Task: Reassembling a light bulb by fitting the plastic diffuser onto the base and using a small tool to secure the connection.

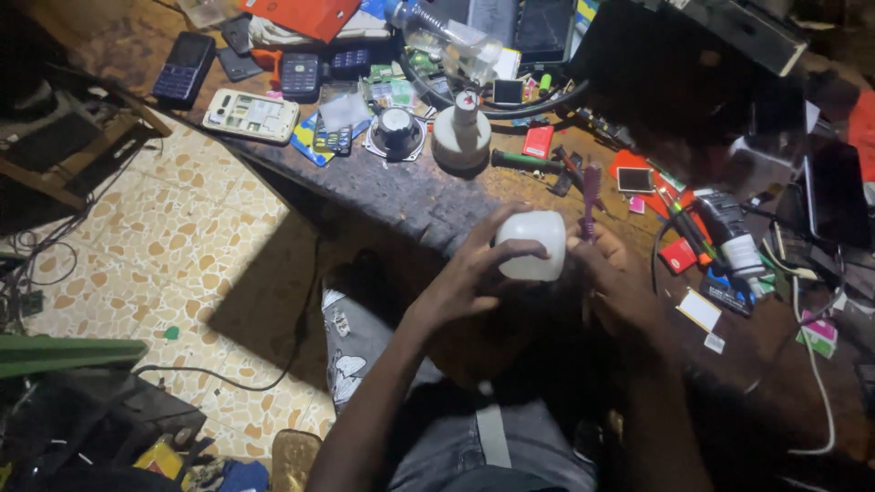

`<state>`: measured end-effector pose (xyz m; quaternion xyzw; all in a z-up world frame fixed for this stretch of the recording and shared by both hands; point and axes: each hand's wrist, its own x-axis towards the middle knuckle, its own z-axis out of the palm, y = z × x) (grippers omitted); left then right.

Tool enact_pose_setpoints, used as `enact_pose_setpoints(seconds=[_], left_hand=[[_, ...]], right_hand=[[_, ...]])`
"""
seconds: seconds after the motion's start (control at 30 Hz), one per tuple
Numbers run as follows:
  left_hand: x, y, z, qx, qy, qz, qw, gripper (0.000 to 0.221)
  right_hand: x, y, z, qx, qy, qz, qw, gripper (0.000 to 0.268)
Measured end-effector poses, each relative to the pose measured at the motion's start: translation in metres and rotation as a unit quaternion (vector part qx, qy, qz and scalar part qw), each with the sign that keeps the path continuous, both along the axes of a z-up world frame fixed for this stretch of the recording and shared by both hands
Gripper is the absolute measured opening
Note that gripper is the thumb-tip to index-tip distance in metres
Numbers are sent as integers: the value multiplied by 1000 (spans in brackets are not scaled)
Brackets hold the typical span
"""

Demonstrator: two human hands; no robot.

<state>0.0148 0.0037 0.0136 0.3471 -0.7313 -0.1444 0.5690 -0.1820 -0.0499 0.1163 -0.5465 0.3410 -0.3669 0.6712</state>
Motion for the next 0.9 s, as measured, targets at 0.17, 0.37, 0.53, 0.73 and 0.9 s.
enact_pose_setpoints(seconds=[0.17, 0.37, 0.53, 0.73, 0.9], left_hand=[[3, -8, -13, 24, -10, 5, 1000, 74], [-16, 0, 13, 56, 14, 95, 994, 72], [-24, -1, 32, 82, -19, 138, 987, 59], [-28, -7, 25, 77, -22, 163, 983, 60], [-31, -21, 18, 90, 27, 228, 969, 75]], right_hand=[[2, 29, 28, 5, 4, -54, 999, 9], [-38, 31, -92, 21, 24, -29, 999, 25], [-69, 85, -76, -61, 140, 61, 986, 33], [-125, 36, 31, -224, -220, 277, 908, 48], [-45, -27, -10, -95, -78, -60, 991, 15]])
